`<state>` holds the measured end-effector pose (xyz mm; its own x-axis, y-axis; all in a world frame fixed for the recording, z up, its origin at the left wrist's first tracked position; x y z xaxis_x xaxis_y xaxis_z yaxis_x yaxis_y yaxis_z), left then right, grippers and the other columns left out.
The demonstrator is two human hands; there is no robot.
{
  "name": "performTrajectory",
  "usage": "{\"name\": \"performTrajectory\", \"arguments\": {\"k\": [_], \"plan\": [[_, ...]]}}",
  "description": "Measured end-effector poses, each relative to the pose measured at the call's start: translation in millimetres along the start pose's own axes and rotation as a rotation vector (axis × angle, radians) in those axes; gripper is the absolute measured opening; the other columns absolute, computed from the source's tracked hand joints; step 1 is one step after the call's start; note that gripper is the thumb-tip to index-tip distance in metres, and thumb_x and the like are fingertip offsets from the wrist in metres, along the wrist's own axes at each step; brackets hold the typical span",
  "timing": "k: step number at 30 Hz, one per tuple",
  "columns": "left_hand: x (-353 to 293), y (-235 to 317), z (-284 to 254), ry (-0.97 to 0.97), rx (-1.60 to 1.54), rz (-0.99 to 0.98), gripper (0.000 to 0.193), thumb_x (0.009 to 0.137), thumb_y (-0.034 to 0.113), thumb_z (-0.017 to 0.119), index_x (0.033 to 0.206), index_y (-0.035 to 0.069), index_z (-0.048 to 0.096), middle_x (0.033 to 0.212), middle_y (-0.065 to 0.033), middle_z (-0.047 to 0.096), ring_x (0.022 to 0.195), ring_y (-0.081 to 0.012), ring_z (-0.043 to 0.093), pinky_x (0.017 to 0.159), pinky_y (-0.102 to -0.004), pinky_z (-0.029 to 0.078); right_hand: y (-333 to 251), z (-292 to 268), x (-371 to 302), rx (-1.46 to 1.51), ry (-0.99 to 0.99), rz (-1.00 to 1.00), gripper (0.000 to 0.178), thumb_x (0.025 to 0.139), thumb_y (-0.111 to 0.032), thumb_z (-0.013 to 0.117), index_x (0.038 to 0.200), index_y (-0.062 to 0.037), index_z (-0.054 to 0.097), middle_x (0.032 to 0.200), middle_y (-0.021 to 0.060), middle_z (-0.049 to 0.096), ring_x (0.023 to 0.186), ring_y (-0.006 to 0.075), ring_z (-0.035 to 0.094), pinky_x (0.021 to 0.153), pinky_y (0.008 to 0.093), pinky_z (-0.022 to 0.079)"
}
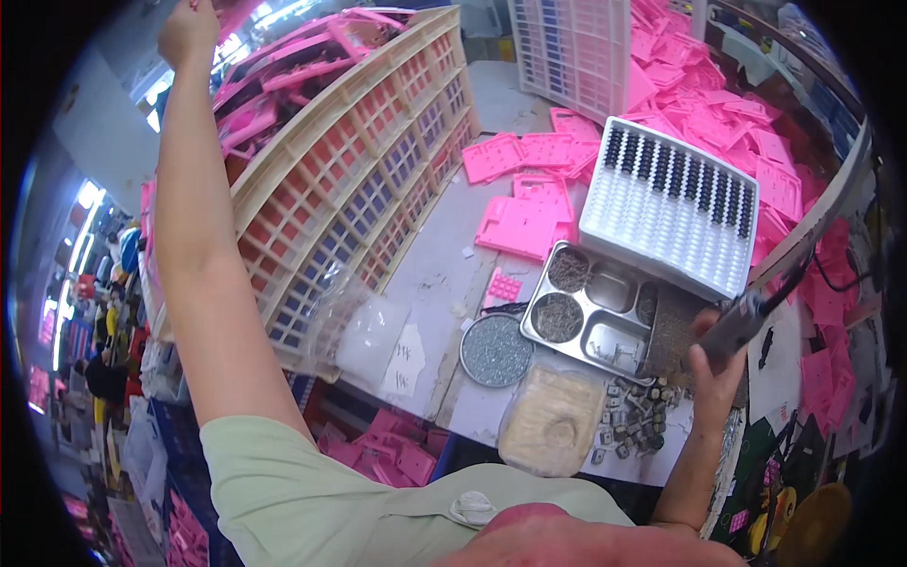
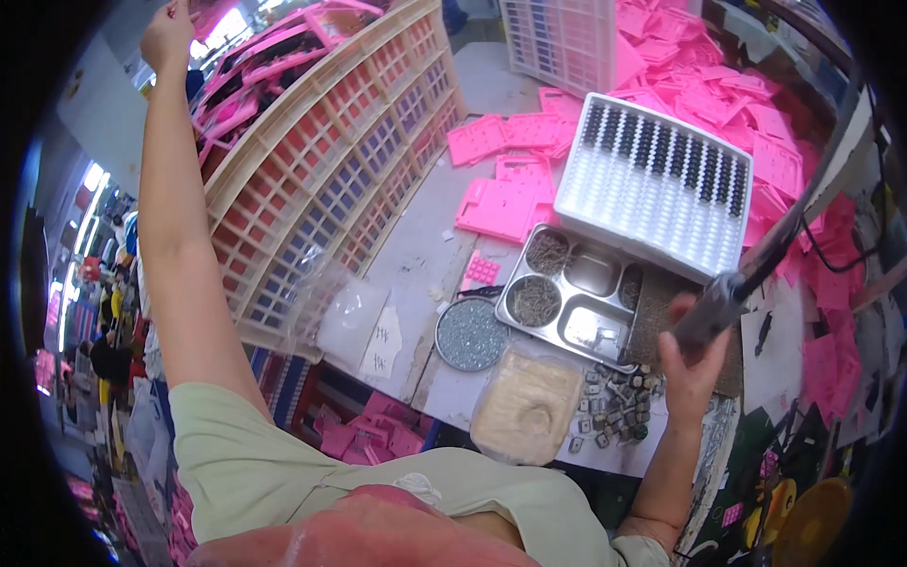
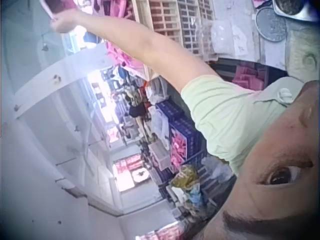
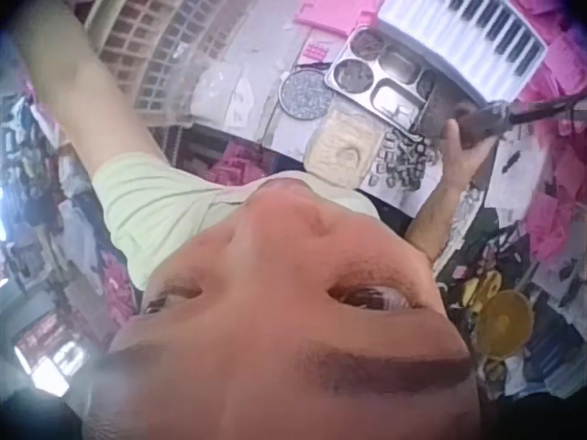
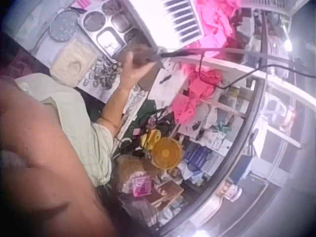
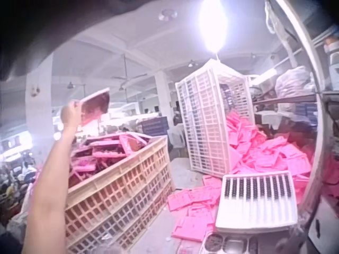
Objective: Assemble a pink plastic toy component by inserting internal parts and securing the casing with an electric screwdriver and soldering iron.
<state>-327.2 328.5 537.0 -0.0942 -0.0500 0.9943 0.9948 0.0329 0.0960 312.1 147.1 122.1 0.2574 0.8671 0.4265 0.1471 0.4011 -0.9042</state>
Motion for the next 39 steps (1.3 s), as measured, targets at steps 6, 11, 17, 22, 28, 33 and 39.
{"name": "performTrajectory", "arguments": {"k": [6,11,17,22,28,33,39], "plan": [[-119.5,36.6,-88.9,-0.503,-0.844,-0.835,0.027,0.098,0.017,0.069,0.113,-0.006,0.067,0.097,-0.0071,0.072,0.094,-0.0210,0.073,0.081,-0.0343,0.061,-44.2,45.7,-25.1,-0.045,-0.040,-0.584,0.050,0.081,-0.003,0.070,0.130,0.0005,0.058,0.127,0.0182,0.060,0.121,0.0329,0.056,0.103,0.0423,0.045],[-334.0,155.5,-160.6,-0.910,-1.334,-1.196,0.017,0.102,0.016,0.064,0.111,0.002,0.062,0.093,-0.0107,0.071,0.066,-0.0159,0.069,0.062,-0.0261,0.060,-14.1,100.7,-35.8,0.338,-0.678,0.080,0.047,0.095,-0.023,0.066,0.135,-0.0010,0.058,0.126,0.0122,0.064,0.118,0.0221,0.059,0.098,0.0356,0.046],[-463.8,259.3,-278.2,-1.132,-1.228,-1.606,0.034,0.105,0.016,0.057,0.132,-0.001,0.043,0.090,-0.0117,0.067,0.066,-0.0177,0.068,0.061,-0.0279,0.058,39.8,84.2,-81.0,0.802,-0.510,0.423,0.049,0.106,-0.032,0.058,0.144,-0.0023,0.050,0.136,0.0057,0.059,0.126,0.0139,0.053,0.107,0.0328,0.043],[-498.6,265.8,-337.1,-1.408,-1.153,-1.181,0.040,0.107,0.010,0.049,0.143,-0.001,0.035,0.086,-0.0079,0.064,0.068,-0.0125,0.062,0.065,-0.0252,0.050,51.2,58.4,-105.2,0.496,-0.471,0.572,0.031,0.108,-0.023,0.054,0.129,-0.0007,0.060,0.115,0.0001,0.067,0.103,0.0064,0.059,0.093,0.0257,0.048],[-529.1,256.5,-377.5,-1.790,-0.748,-0.668,0.041,0.099,0.006,0.057,0.139,0.002,0.051,0.082,-0.0127,0.062,0.066,-0.0219,0.059,0.065,-0.0331,0.049,55.1,43.7,-134.6,-0.180,-0.571,0.420,0.042,0.095,-0.035,0.071,0.117,-0.0002,0.066,0.076,0.0068,0.067,0.070,0.0118,0.063,0.063,0.0312,0.049],[-529.5,247.2,-375.6,-1.727,-0.743,-0.365,0.054,0.092,0.016,0.070,0.142,0.004,0.053,0.089,-0.0144,0.065,0.073,-0.0318,0.062,0.069,-0.0414,0.050,66.7,38.3,-140.6,-0.633,-0.587,0.094,0.042,0.088,-0.035,0.077,0.113,-0.0032,0.065,0.065,0.0067,0.062,0.058,0.0241,0.062,0.054,0.0363,0.046],[-542.3,234.6,-357.7,-1.633,-0.731,0.027,0.072,0.081,0.031,0.081,0.144,0.006,0.056,0.083,-0.0089,0.054,0.068,-0.0297,0.055,0.064,-0.0432,0.045,73.2,42.6,-126.3,-0.640,-0.695,0.196,0.043,0.088,-0.034,0.077,0.116,-0.0065,0.061,0.063,0.0064,0.060,0.055,0.0224,0.061,0.053,0.0357,0.044]]}}
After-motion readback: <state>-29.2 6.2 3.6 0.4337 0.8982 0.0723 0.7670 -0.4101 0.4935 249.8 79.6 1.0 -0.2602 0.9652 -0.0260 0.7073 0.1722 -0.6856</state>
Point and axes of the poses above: each hand's wrist, its own x-axis towards the middle knuckle, its own z-axis out of the palm, y = z × x, the point moved 2 cm from there along x, towards the middle knuckle
